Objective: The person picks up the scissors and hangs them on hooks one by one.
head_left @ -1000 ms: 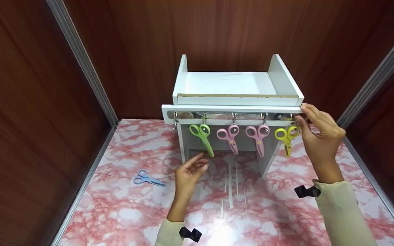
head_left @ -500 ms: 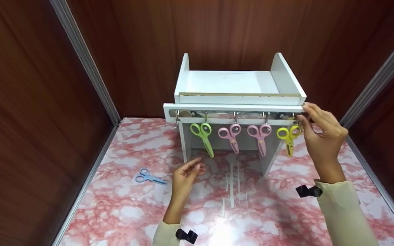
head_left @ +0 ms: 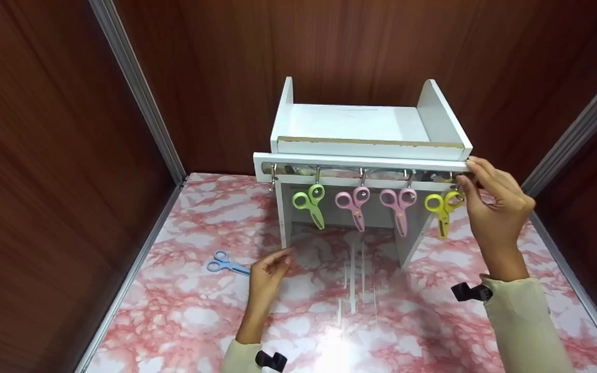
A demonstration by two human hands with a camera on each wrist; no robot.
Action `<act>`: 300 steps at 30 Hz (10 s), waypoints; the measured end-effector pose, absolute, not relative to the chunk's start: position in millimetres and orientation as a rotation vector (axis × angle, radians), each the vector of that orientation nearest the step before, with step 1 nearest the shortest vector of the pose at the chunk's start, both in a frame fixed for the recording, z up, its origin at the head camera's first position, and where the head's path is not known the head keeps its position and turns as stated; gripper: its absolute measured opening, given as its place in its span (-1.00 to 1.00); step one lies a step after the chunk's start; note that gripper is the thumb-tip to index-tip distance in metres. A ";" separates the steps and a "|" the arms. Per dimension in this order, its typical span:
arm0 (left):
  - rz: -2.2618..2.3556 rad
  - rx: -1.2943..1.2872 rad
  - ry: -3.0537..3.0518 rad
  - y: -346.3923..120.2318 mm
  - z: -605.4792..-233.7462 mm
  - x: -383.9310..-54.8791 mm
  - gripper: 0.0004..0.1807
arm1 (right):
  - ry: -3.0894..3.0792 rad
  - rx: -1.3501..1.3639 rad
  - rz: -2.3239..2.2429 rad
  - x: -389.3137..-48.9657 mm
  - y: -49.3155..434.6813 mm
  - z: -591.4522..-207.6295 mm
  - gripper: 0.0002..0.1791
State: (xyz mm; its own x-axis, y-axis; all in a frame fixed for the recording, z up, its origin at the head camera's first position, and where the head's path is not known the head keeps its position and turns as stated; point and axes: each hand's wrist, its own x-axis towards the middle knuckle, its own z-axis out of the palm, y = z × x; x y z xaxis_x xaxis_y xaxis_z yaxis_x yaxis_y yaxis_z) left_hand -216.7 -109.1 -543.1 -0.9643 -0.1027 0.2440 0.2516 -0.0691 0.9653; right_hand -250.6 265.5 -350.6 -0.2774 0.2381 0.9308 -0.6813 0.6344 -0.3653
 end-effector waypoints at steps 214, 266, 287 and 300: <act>-2.034 0.022 -2.028 -173.1 -544.6 -205.7 -0.86 | -1.624 0.378 0.907 -257.7 273.7 -361.2 -0.57; -2.248 -0.112 -1.793 -148.5 -506.9 -197.6 -0.79 | -1.610 0.392 0.917 -237.4 253.4 -339.3 -0.66; -2.259 -0.143 -1.727 -146.3 -489.9 -189.4 -0.79 | -1.599 0.380 0.916 -236.6 253.1 -340.7 -0.65; -2.275 -0.219 -1.632 -146.0 -482.5 -186.7 -0.77 | -1.597 0.390 0.924 -238.0 253.3 -341.2 -0.61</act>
